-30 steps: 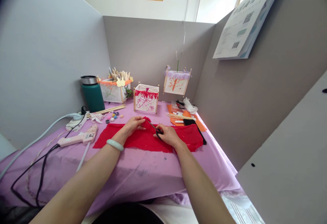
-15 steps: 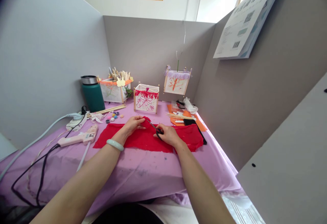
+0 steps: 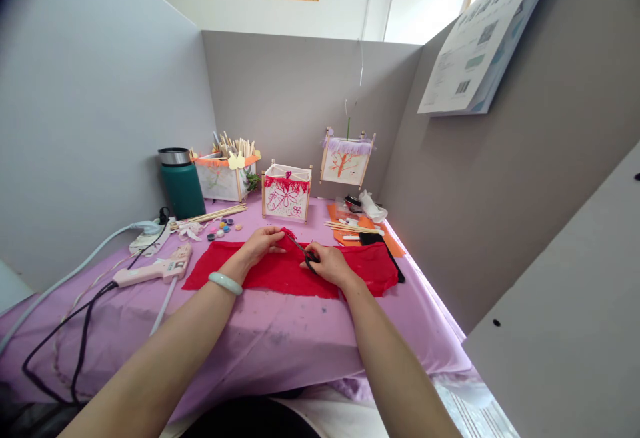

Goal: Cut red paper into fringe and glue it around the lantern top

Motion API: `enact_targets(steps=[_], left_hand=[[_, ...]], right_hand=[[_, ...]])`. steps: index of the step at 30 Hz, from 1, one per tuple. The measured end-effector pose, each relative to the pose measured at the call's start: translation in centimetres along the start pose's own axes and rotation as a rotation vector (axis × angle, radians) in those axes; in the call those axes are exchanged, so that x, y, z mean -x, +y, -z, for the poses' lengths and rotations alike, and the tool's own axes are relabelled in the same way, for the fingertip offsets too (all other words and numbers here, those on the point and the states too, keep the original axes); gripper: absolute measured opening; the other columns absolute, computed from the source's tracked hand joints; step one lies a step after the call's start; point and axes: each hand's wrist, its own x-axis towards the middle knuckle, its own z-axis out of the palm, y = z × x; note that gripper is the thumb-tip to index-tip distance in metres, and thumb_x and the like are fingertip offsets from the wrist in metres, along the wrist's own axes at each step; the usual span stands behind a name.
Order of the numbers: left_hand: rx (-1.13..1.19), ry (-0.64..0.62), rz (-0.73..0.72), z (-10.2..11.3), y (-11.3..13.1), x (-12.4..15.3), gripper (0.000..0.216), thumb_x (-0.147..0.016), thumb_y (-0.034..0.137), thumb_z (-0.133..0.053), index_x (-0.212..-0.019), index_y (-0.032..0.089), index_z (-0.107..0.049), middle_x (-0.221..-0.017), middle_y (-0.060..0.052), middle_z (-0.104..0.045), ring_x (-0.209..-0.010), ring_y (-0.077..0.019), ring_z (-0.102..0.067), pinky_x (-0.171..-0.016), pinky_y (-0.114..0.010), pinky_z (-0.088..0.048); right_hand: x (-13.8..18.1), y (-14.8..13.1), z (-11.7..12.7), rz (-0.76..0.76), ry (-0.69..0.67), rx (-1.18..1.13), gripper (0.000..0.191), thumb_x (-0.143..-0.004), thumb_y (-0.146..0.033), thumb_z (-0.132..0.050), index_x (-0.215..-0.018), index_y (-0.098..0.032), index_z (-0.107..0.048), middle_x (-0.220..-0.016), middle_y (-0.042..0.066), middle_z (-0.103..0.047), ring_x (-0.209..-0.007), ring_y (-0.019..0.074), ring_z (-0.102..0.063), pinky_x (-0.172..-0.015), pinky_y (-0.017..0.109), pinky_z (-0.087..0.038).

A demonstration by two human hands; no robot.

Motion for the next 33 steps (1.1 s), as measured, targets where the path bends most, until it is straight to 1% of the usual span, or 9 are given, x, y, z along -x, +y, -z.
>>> enact_targets(steps=[10, 15, 18, 21, 23, 28, 33], left_hand=[[0.003, 0.009, 0.013, -0.10, 0.07, 0.05, 0.006, -0.070, 0.012, -0.066, -0.072, 0.009, -0.062, -0.067, -0.006, -0.064, -0.057, -0.0137, -0.061, -0.053, -0.026, -0.053], [0.017, 0.001, 0.015, -0.04, 0.11, 0.07, 0.008, -0.069, 0.013, -0.068, -0.072, 0.009, -0.062, -0.067, -0.006, -0.065, -0.057, -0.0142, -0.062, -0.054, -0.026, -0.053], [0.115, 0.038, 0.011, 0.23, 0.29, -0.09, 0.006, -0.070, 0.012, -0.066, -0.072, 0.010, -0.061, -0.066, -0.006, -0.065, -0.058, -0.0148, -0.063, -0.058, -0.029, -0.054], [0.228, 0.130, -0.006, 0.59, 0.46, -0.36, 0.005, -0.071, 0.010, -0.063, -0.072, 0.010, -0.058, -0.063, -0.005, -0.064, -0.058, -0.0151, -0.063, -0.063, -0.034, -0.055], [0.254, 0.175, -0.007, 0.76, 0.48, -0.51, 0.005, -0.071, 0.008, -0.062, -0.073, 0.010, -0.057, -0.061, -0.004, -0.063, -0.056, -0.0151, -0.063, -0.064, -0.036, -0.055], [0.235, 0.164, -0.008, 0.77, 0.43, -0.56, 0.004, -0.072, 0.009, -0.061, -0.074, 0.009, -0.057, -0.063, -0.006, -0.064, -0.057, -0.0163, -0.064, -0.063, -0.036, -0.055], [0.244, 0.168, -0.035, 0.74, 0.46, -0.51, 0.005, -0.071, 0.010, -0.062, -0.074, 0.009, -0.058, -0.063, -0.005, -0.064, -0.055, -0.0154, -0.063, -0.064, -0.035, -0.054]], right_hand=[[-0.07, 0.15, -0.10, -0.005, 0.001, 0.009, 0.029, -0.072, -0.041, -0.064, -0.090, -0.020, -0.059, -0.061, -0.004, -0.054, -0.054, 0.0097, -0.046, -0.052, 0.019, -0.028], [-0.10, 0.20, -0.14, -0.011, 0.010, 0.008, 0.031, -0.071, -0.044, -0.064, -0.091, -0.020, -0.059, -0.061, -0.004, -0.054, -0.054, 0.0101, -0.047, -0.052, 0.019, -0.029], [-0.12, 0.28, -0.15, -0.030, 0.022, 0.010, 0.032, -0.071, -0.044, -0.065, -0.092, -0.021, -0.059, -0.064, -0.003, -0.057, -0.055, 0.0105, -0.048, -0.053, 0.020, -0.030], [-0.12, 0.33, -0.14, -0.041, 0.032, 0.016, 0.033, -0.071, -0.045, -0.065, -0.093, -0.021, -0.059, -0.065, -0.002, -0.057, -0.056, 0.0108, -0.048, -0.054, 0.020, -0.030], [-0.09, 0.31, -0.12, -0.041, 0.032, 0.013, 0.034, -0.070, -0.045, -0.065, -0.093, -0.021, -0.059, -0.065, -0.002, -0.057, -0.056, 0.0108, -0.048, -0.054, 0.020, -0.031], [0.06, 0.06, 0.06, -0.009, 0.018, -0.010, 0.034, -0.070, -0.046, -0.065, -0.092, -0.020, -0.059, -0.065, -0.003, -0.055, -0.056, 0.0105, -0.047, -0.053, 0.020, -0.030], [0.17, -0.23, 0.19, 0.005, 0.000, -0.038, 0.035, -0.070, -0.046, -0.064, -0.092, -0.019, -0.059, -0.065, -0.003, -0.054, -0.056, 0.0102, -0.046, -0.052, 0.020, -0.030]])
